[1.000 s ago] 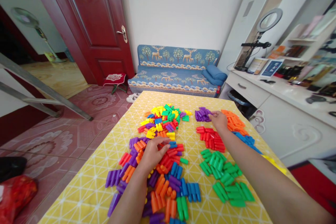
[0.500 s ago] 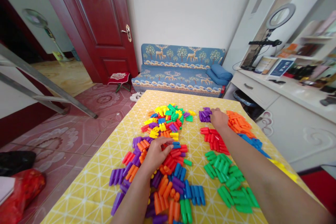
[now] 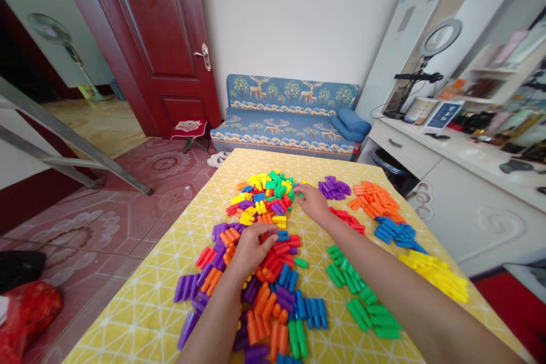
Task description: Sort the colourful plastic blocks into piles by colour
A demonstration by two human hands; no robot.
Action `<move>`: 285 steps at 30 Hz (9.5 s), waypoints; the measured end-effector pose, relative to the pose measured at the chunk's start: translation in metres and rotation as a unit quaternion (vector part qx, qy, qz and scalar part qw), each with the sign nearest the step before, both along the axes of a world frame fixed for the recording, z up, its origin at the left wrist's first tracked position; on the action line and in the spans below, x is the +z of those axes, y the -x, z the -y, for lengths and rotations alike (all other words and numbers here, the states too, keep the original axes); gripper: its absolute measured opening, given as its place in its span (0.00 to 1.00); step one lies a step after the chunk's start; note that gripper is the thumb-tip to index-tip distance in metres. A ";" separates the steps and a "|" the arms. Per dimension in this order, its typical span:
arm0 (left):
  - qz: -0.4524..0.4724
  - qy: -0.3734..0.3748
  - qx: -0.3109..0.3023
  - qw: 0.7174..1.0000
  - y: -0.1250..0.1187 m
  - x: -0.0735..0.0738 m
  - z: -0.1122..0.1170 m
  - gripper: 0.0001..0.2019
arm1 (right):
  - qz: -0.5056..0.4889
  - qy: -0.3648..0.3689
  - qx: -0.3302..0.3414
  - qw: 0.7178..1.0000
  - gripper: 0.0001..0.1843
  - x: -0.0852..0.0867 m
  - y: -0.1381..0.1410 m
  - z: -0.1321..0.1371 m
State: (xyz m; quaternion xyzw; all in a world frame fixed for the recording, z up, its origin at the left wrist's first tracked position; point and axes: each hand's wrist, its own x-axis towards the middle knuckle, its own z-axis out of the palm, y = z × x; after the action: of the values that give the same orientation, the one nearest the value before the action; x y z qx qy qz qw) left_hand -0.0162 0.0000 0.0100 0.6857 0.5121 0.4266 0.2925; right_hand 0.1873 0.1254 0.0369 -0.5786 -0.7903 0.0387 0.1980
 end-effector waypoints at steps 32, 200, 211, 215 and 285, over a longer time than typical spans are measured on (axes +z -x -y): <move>0.028 -0.026 -0.058 0.998 -0.002 -0.002 0.002 0.16 | -0.659 0.233 0.021 0.715 0.20 -0.028 0.044 0.143; 0.050 0.055 0.081 0.994 0.004 -0.013 -0.007 0.19 | -0.236 -0.008 0.082 0.968 0.19 -0.058 0.016 0.133; 0.005 0.033 0.077 0.996 0.001 -0.009 -0.004 0.14 | -0.258 0.036 0.114 0.959 0.21 -0.061 0.018 0.134; 0.004 0.029 0.071 0.997 0.001 -0.010 -0.005 0.14 | -0.287 0.014 0.126 0.950 0.18 -0.062 0.017 0.132; -0.046 0.036 -0.055 0.997 -0.009 0.005 0.007 0.12 | -0.070 -0.011 -0.200 0.977 0.06 -0.016 -0.078 -0.050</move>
State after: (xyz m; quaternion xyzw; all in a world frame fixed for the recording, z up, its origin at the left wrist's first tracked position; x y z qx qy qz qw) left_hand -0.0069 -0.0066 0.0152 0.7206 0.5013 0.3592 0.3167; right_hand 0.2649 0.1756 0.0206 -0.7182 -0.6436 0.0297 0.2629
